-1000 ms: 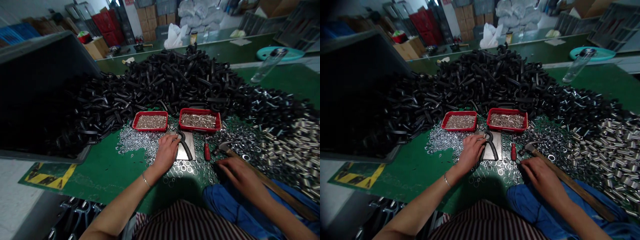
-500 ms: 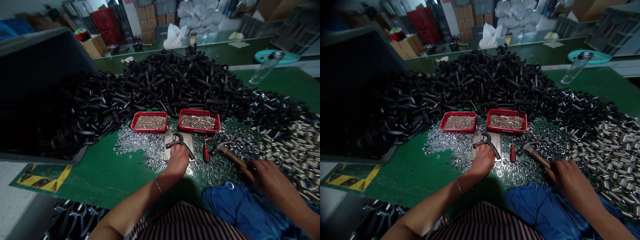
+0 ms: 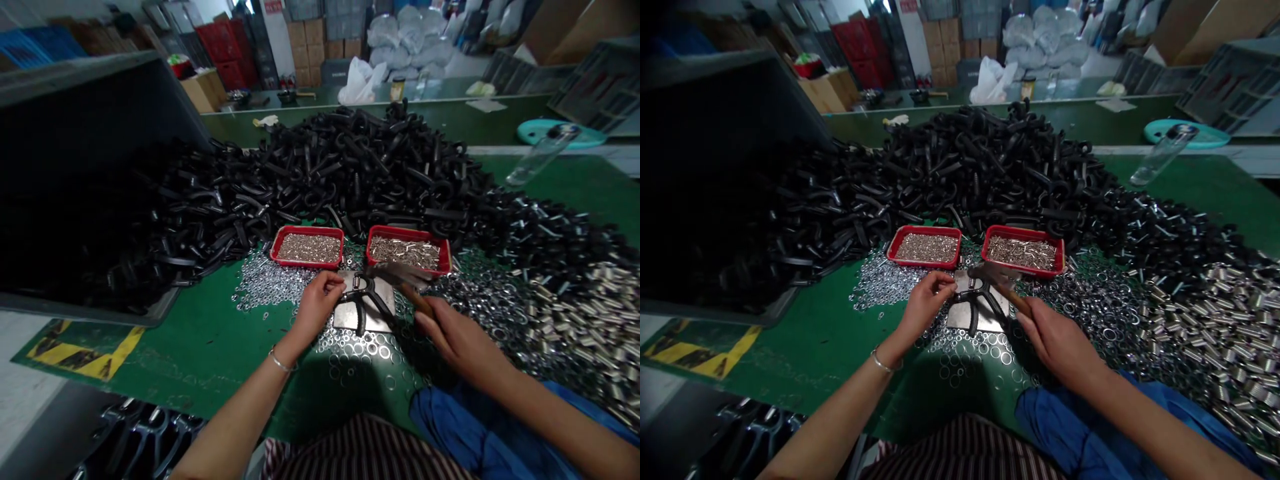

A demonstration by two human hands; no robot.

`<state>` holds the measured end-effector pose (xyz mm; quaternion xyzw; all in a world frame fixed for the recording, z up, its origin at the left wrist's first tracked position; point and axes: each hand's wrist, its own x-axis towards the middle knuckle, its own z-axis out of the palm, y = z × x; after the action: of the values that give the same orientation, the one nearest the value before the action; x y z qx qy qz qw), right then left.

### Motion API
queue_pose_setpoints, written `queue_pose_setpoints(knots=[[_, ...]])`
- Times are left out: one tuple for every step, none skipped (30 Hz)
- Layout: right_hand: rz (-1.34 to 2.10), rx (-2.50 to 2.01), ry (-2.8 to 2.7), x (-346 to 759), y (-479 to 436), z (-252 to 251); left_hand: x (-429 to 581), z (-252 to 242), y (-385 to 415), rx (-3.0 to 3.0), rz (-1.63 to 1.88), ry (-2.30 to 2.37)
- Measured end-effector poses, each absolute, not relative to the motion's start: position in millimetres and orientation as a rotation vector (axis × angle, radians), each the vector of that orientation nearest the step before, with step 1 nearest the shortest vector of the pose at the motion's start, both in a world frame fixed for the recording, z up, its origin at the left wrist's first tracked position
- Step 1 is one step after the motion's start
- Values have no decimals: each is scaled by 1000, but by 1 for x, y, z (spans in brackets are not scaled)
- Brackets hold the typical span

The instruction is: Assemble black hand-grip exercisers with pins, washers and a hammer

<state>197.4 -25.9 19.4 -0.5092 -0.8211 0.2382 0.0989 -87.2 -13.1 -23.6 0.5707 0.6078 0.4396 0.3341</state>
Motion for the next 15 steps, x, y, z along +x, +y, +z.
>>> queue_pose_setpoints(knots=[[686,-1517,-2502,192,-20,16,-89,-26,-10,1428,1154,1562],[706,-1517,-2570,190,-15,13,-92,-28,-8,1372,1152,1537],[764,-1507,-2611,190,-10,11,-94,-30,-7,1325,1145,1514],[841,-1494,-2610,192,-7,10,-96,-31,-5,1291,1134,1495],[913,-1478,-2569,194,-5,10,-97,-32,-4,1272,1124,1484],[964,-1468,-2506,196,-5,11,-98,-33,-2,1275,1112,1481],[976,-1475,-2437,196,-5,12,-97,-33,0,1305,1101,1485],[952,-1490,-2390,195,-5,14,-95,-34,3,1362,1093,1491],[898,-1512,-2380,193,-6,15,-93,-34,5,1442,1085,1498],[831,-1539,-2407,191,-6,16,-89,-35,8,1532,1073,1507],[771,-1563,-2459,188,-5,15,-85,-36,11,1616,1056,1519],[734,-1574,-2516,186,-3,15,-81,-38,14,1680,1040,1535],[740,-1564,-2560,185,-1,13,-77,-39,15,1720,1020,1548],[803,-1534,-2577,186,1,11,-74,-41,16,1740,994,1553],[918,-1492,-2558,189,2,9,-71,-42,16,1751,964,1543]])
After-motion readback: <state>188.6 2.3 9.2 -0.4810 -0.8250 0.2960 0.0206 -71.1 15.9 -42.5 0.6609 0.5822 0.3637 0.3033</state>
